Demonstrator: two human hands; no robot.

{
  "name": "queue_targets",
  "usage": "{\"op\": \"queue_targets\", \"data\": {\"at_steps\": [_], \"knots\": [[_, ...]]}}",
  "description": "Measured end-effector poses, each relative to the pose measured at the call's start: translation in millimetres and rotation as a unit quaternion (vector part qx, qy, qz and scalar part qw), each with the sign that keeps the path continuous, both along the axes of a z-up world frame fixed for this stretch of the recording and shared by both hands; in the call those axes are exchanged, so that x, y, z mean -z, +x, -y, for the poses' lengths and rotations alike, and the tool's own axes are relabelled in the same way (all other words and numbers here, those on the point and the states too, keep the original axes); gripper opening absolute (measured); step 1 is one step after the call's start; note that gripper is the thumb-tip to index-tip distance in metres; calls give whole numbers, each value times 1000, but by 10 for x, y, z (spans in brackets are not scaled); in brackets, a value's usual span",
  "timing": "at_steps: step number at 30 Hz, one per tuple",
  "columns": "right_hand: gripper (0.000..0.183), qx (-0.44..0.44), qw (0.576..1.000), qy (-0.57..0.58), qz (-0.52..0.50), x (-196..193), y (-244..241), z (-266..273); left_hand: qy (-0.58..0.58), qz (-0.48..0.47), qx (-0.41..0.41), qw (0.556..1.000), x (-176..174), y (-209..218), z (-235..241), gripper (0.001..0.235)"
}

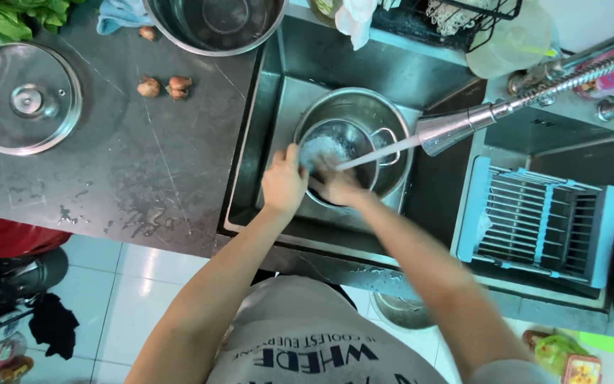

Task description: Washing a piece of meat in a sink, putting it into a pot, adding seasoning, and setting it to cook on an induction stove.

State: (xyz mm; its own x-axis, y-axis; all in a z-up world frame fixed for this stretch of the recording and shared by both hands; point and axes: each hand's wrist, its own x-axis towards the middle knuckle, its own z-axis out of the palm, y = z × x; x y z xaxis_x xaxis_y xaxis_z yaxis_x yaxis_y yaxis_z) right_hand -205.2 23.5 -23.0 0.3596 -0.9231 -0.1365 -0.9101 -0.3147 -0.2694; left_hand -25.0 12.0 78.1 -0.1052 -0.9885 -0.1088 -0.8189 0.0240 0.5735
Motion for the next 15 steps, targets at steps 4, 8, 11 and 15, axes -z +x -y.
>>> {"op": "queue_targets", "data": {"at_steps": [4,8,11,15], "knots": [[54,117,937,218,246,24,61,-143,-59,-11,38,998,-25,-117,-8,36],[57,21,891,438,-119,-1339,-134,-37,-74,-17,18,997,8,-125,-3,33],[44,-117,927,265,-239,-940,-411,-153,-12,-4,32,999,-31,-156,-38,38],[55,45,963,263,-28,-21,-83,-601,-18,-12,46,999,58,-255,-136,44]]}}
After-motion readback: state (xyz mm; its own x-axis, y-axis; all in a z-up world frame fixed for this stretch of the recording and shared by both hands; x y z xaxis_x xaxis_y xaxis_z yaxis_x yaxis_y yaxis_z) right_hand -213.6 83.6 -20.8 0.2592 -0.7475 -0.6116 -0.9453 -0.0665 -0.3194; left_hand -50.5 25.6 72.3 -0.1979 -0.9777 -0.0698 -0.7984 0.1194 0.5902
